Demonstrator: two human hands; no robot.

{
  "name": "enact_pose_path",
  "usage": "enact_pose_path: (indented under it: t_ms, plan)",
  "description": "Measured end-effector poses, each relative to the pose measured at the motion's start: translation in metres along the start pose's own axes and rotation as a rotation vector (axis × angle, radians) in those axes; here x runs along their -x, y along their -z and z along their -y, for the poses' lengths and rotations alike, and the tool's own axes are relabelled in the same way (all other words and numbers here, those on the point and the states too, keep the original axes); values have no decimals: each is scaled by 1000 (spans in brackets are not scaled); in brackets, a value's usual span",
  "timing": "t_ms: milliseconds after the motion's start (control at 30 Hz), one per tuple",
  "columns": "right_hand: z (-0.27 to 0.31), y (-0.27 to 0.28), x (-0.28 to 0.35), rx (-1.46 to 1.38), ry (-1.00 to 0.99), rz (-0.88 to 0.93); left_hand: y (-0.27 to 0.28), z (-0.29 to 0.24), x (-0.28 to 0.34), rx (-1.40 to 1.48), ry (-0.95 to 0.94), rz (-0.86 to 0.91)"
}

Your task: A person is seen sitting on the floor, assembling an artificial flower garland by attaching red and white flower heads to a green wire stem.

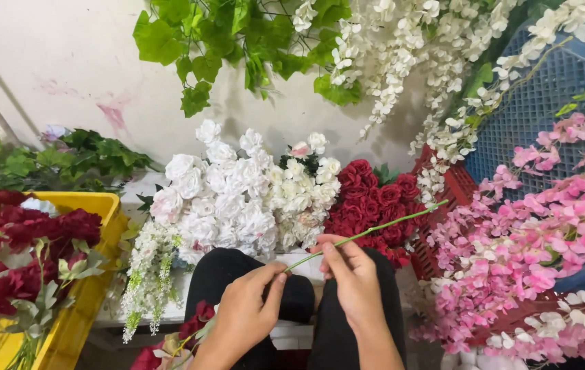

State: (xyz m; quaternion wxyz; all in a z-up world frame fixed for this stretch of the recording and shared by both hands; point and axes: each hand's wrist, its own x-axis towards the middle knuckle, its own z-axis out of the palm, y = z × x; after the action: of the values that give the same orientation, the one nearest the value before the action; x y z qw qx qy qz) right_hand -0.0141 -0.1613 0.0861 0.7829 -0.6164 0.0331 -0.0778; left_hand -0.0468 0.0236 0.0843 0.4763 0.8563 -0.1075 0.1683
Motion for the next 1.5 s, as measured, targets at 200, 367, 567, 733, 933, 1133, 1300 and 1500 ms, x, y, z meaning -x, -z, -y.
enact_pose_path:
  t_ms: [200, 367, 567, 733, 933, 1133, 1300, 1500]
  plan:
    - [0, 14, -14, -280, 130, -13, 20, 3, 6, -74, 120, 19]
    - [-2, -4, -7, -244, 114, 92, 31, -20, -4, 7, 41, 0]
    - [8, -42, -20, -62, 110, 311, 31, -27, -25, -31, -131, -154]
    - [16, -52, -41, 120, 142, 357, 44, -23, -44, -108, -181, -281]
    - [29, -40, -4, 643, 820, 240, 35, -11, -17, -151, -58, -222]
    - [36, -34, 5, 946, 1111, 252, 40, -15, 2, -98, -57, -66]
    - [16, -39, -3, 912, 1028, 358, 54, -7, 4, -95, 98, -61]
    - [10, -44, 3, 882, 907, 482, 65, -2, 6, -45, 124, -18]
